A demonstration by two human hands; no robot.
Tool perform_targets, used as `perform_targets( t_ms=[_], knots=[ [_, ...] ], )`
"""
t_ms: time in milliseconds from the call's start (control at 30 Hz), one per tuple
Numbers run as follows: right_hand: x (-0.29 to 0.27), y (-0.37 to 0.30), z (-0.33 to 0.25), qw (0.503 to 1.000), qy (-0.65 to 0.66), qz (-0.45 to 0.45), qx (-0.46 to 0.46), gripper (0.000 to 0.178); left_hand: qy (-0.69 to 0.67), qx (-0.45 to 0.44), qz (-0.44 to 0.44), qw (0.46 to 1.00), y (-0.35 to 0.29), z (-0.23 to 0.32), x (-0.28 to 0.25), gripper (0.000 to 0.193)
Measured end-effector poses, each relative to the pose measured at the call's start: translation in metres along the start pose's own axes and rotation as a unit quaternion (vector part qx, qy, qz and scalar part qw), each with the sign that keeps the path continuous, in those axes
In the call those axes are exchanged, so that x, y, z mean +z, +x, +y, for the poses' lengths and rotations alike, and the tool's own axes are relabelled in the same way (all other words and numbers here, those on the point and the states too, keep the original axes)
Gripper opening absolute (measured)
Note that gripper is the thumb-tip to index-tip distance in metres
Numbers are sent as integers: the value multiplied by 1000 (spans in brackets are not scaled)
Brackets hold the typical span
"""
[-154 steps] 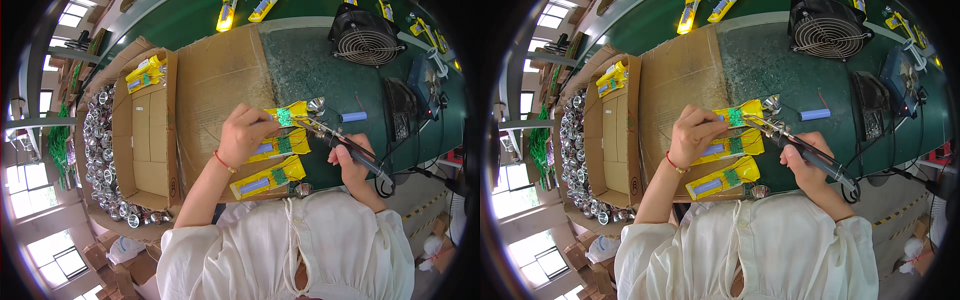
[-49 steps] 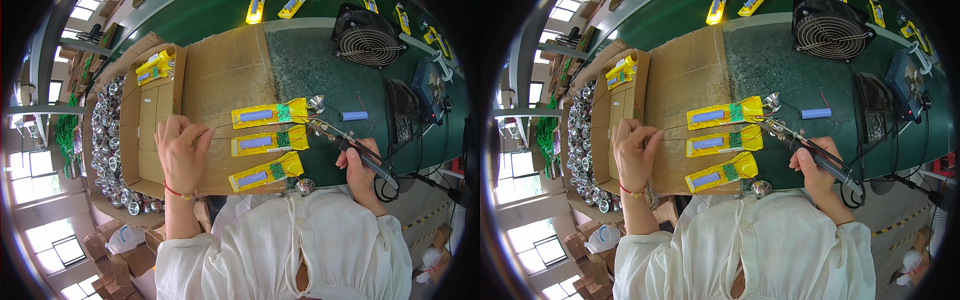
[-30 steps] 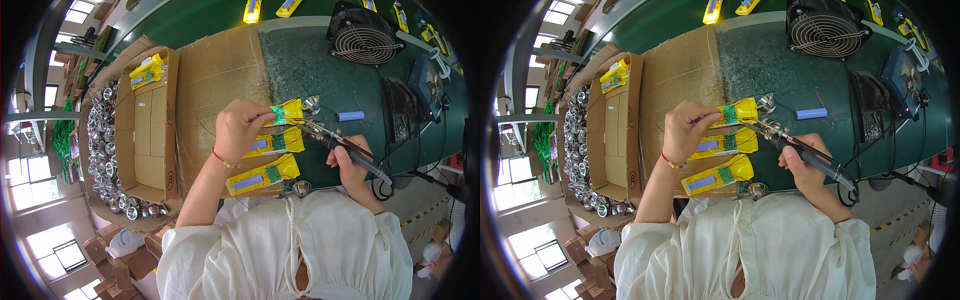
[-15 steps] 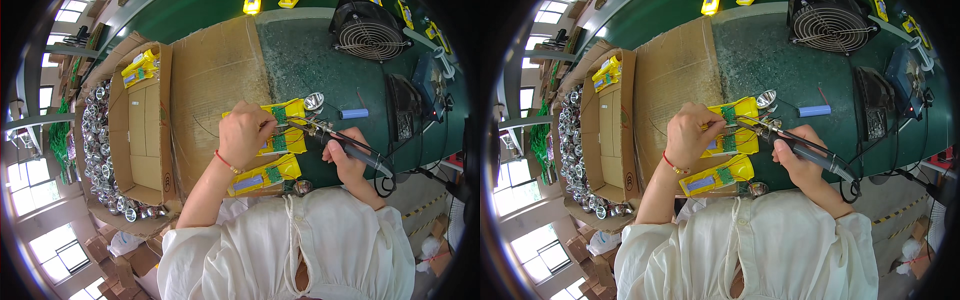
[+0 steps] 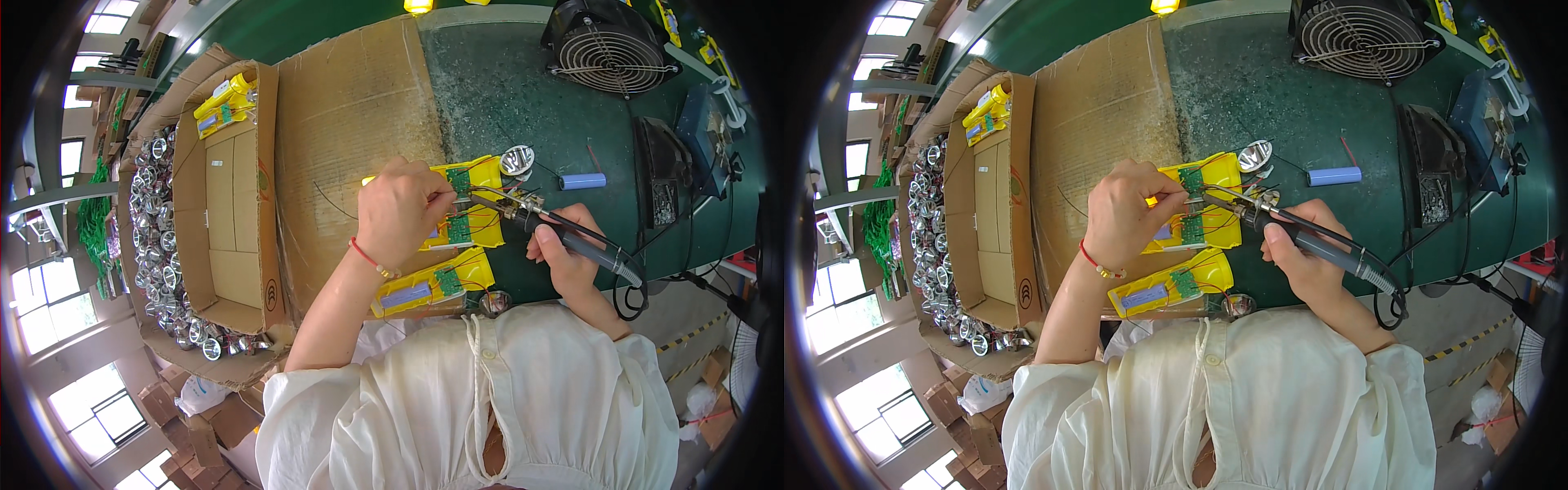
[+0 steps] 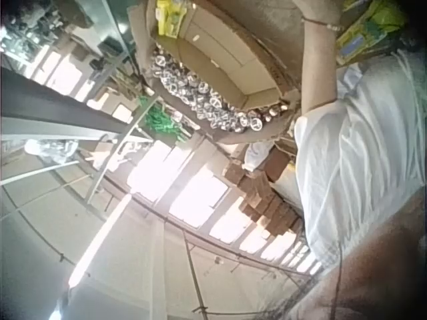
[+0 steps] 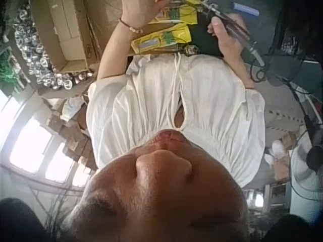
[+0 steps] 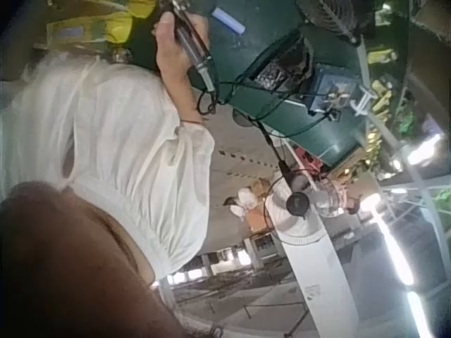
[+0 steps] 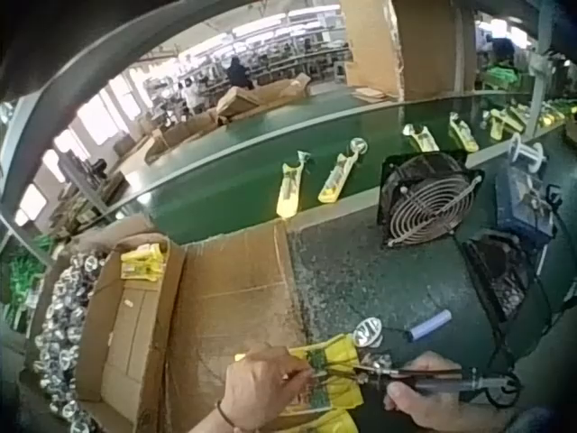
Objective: The recorder is soldering wires to small circuit boards and assembling them into yellow portable lamps or flashlights.
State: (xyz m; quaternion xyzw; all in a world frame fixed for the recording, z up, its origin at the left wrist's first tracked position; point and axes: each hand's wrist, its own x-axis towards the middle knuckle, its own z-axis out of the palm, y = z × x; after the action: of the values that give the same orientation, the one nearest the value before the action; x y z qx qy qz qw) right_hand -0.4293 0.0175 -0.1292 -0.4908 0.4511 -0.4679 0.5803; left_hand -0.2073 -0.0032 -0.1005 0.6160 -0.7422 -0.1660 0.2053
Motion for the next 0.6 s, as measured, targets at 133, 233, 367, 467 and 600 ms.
perform_targets(
  t_ms=[133,233,367,467,600],
  knots=[
    [0,-1,0,1000,-6,-3,-12,16,1,-4,-17,1000,1,-2,0,5],
    [-3,-3,0,1000,9,7,-13,16,-2,-2,-30,1000,3,-1,-3,5],
    [-7,-4,0,998,33,29,-39,17,0,-13,-43,999,4,-1,-4,5],
    [-10,-3,-1,998,35,36,-48,16,3,-19,-59,998,6,-1,-6,6],
    [-14,-4,1,996,42,48,-57,16,-3,-32,-61,998,7,-1,-8,6]
  ],
)
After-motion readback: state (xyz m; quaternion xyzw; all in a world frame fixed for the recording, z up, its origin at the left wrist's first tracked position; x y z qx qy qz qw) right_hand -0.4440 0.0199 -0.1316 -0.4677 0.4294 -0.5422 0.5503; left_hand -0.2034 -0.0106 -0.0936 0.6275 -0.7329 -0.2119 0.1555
